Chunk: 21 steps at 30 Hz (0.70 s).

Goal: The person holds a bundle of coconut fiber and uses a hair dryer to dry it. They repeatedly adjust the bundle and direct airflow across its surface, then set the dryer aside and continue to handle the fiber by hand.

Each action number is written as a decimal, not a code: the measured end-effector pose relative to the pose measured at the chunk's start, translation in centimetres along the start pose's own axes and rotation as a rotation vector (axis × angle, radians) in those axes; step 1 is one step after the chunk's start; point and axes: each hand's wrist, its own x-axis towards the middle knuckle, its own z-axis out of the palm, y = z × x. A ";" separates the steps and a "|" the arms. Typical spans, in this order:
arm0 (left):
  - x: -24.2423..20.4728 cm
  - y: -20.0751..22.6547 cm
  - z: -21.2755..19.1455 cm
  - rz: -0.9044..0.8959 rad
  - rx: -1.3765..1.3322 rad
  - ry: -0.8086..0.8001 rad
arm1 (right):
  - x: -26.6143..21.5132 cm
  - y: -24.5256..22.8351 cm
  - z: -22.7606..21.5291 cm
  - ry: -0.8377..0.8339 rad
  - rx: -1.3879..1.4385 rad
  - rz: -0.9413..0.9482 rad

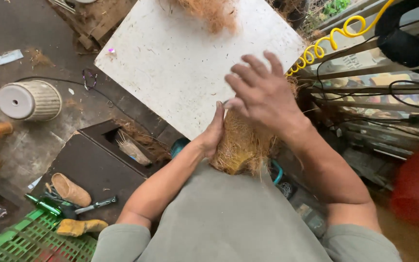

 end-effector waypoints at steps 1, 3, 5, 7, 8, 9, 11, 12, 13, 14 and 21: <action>0.1 -0.6 -0.3 -0.005 0.003 0.002 | -0.2 -1.2 1.3 0.001 0.005 0.004; 1.1 -1.5 -0.4 0.015 -0.031 -0.038 | -0.7 -2.9 3.5 0.156 0.047 -0.148; 2.0 -2.2 -0.8 0.031 -0.056 -0.063 | -1.3 -2.1 4.1 0.086 0.077 -0.106; 2.4 -3.4 -1.3 0.044 -0.094 -0.070 | -1.7 -2.1 3.9 0.013 0.123 -0.079; 2.7 -3.9 -1.6 0.062 -0.128 -0.076 | -1.6 -2.3 3.5 0.041 0.121 -0.070; 2.9 -4.5 -2.0 0.081 -0.163 -0.083 | -1.5 -2.4 3.1 0.070 0.119 -0.061; 3.8 -5.6 -2.5 0.079 -0.207 -0.090 | -1.4 -2.1 2.4 0.027 0.118 -0.045; 4.4 -6.0 -2.9 0.089 -0.239 -0.105 | -1.3 -1.8 2.1 -0.004 0.103 -0.025; 4.6 -6.7 -3.0 0.083 -0.238 -0.107 | -1.4 -1.7 1.9 -0.006 0.105 -0.019; 5.2 -7.1 -3.0 0.097 -0.267 -0.129 | -1.3 -1.1 1.6 -0.028 0.079 -0.029; 4.2 -5.7 -2.1 0.083 -0.389 -0.099 | -0.9 -0.2 1.7 -0.067 0.093 -0.042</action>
